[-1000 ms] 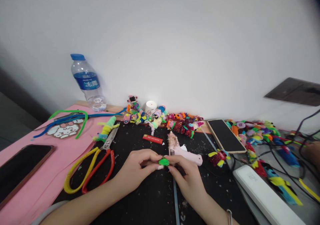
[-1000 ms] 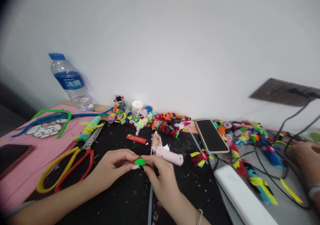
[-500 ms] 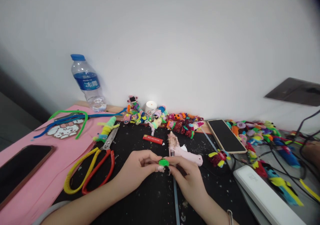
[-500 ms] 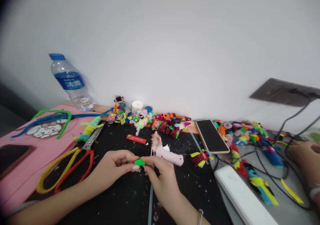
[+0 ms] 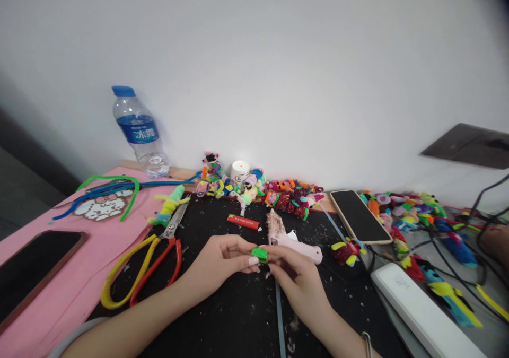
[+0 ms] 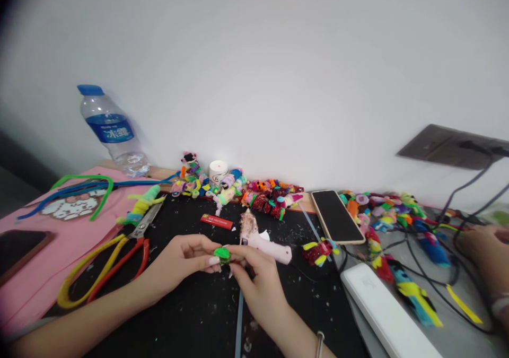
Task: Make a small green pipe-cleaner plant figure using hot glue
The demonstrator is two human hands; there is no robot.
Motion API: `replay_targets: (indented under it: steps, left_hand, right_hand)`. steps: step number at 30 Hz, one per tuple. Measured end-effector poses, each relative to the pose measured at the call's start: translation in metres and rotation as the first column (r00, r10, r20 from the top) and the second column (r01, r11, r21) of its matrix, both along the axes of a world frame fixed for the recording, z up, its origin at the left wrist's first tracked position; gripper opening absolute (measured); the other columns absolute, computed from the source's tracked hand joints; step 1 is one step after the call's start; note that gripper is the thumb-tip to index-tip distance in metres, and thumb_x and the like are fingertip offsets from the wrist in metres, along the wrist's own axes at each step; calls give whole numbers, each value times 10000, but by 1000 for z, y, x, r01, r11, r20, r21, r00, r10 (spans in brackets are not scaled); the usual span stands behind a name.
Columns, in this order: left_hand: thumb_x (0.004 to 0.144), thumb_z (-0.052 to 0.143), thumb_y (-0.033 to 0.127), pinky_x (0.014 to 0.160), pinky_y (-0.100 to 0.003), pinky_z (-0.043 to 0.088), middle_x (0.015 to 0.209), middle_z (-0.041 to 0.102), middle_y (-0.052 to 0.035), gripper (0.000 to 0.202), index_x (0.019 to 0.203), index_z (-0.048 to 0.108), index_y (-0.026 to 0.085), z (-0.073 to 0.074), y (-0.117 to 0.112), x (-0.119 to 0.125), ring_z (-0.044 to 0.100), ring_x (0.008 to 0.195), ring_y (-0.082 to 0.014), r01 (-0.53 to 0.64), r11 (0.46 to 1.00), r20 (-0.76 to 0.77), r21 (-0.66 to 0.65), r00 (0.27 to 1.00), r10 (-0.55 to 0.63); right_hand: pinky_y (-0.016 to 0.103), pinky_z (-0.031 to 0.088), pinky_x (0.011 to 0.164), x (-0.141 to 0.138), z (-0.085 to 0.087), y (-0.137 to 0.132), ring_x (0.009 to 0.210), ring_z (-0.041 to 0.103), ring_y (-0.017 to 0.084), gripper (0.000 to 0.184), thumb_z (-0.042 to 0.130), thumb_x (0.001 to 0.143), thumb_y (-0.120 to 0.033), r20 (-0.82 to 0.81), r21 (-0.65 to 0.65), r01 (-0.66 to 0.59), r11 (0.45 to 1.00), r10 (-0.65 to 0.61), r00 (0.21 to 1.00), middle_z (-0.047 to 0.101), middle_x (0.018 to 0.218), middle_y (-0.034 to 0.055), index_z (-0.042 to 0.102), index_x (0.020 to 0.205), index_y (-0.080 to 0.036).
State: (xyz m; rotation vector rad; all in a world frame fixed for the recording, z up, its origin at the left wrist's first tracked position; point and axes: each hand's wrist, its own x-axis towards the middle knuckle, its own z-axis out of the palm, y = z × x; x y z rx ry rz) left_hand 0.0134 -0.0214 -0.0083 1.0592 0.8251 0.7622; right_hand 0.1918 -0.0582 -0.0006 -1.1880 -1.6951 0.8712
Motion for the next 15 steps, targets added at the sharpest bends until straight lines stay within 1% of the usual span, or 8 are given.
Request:
replay_targets:
  steps: [6,8,12,15]
  left_hand:
    - [652,717,221,658,-271,515,683,712,-33,187,797,667,115,1,-1,-1,656,647,-147,13,1000,-19,-14,1000,-13]
    - [651,717,218,651,-268,514,672,710,-30,183,795,668,116,2,-1,-1,656,642,-147,22,1000,-25,-17,999,-23]
    - [650,718,225,644,-263,510,670,707,-31,190,796,669,113,2,0,-1,655,642,-148,27,999,-26,-22,999,-28]
    - [649,721,243,653,-262,507,694,710,-37,220,819,668,114,2,0,-1,653,655,-148,23,999,-32,-48,999,-24]
  right_hand:
    - [265,524,644,0,0,-1,744,650,172,237,548,756,-91,-17,-68,23,997,-24,1000,705,807,25,679,915,-210]
    - [263,518,623,0,0,-1,722,643,170,221,547,759,-100,-23,-90,20,996,-22,999,702,786,24,682,897,-206]
    - [250,503,576,0,0,0,643,619,150,216,541,761,-108,-51,-134,10,991,-17,999,696,780,22,681,897,-201]
    - [241,500,598,-1,-1,1,677,623,148,253,533,750,-82,-75,-150,4,989,-16,997,691,787,14,672,920,-207]
